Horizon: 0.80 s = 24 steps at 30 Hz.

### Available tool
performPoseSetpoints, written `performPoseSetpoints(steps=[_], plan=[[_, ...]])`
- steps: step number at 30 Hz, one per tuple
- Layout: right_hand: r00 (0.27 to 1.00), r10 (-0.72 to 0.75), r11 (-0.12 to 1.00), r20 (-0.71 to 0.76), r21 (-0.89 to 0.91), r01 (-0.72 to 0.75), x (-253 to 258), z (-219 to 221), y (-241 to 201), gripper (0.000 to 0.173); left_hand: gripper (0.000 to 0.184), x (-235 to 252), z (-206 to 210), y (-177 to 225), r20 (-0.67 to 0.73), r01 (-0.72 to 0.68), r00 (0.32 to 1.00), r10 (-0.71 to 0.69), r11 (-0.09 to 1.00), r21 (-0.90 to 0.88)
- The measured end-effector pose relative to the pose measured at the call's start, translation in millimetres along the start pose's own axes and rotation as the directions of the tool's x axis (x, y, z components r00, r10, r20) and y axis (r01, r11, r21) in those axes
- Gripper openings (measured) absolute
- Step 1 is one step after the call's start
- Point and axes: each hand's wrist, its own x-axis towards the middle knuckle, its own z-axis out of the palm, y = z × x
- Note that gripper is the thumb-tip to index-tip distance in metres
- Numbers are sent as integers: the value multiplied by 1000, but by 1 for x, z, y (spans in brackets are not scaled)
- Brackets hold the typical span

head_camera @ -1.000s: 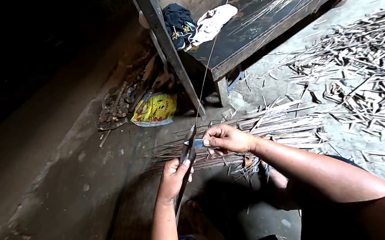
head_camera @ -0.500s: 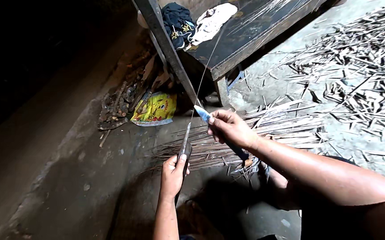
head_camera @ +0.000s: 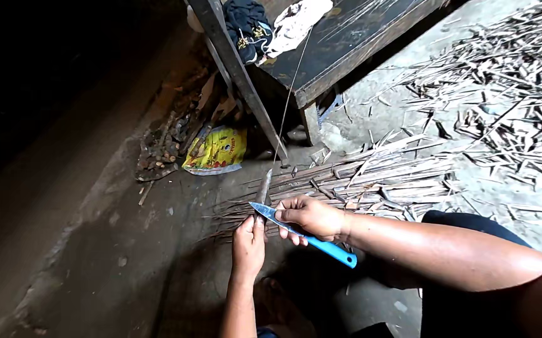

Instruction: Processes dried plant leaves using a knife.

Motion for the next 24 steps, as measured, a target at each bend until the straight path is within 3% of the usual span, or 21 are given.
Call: performPoseSetpoints(steps=[7,14,18,20,24], plan=[[991,24,1000,-132,-2,-25,6,-12,-9,20,31,-2,5,1,-11,-14,1000,16,993,120],[952,-102,956,-287,-293,14,9,-27,-19,24,25,1,8,-2,-68,-29,997,40,986,164],[892,-180,979,-414,-161,123,10,-41,-30,22,23,0,6,-3,-99,-11,995,28,986,168],[912,-173,985,-371,-81,154,9,-40,-29,22,21,1,6,-4,-110,-14,993,31,989,150],[983,-103,995,-155,-33,99,6,-25,-13,43,20,2,5,-4,-111,-19,993,31,993,113]])
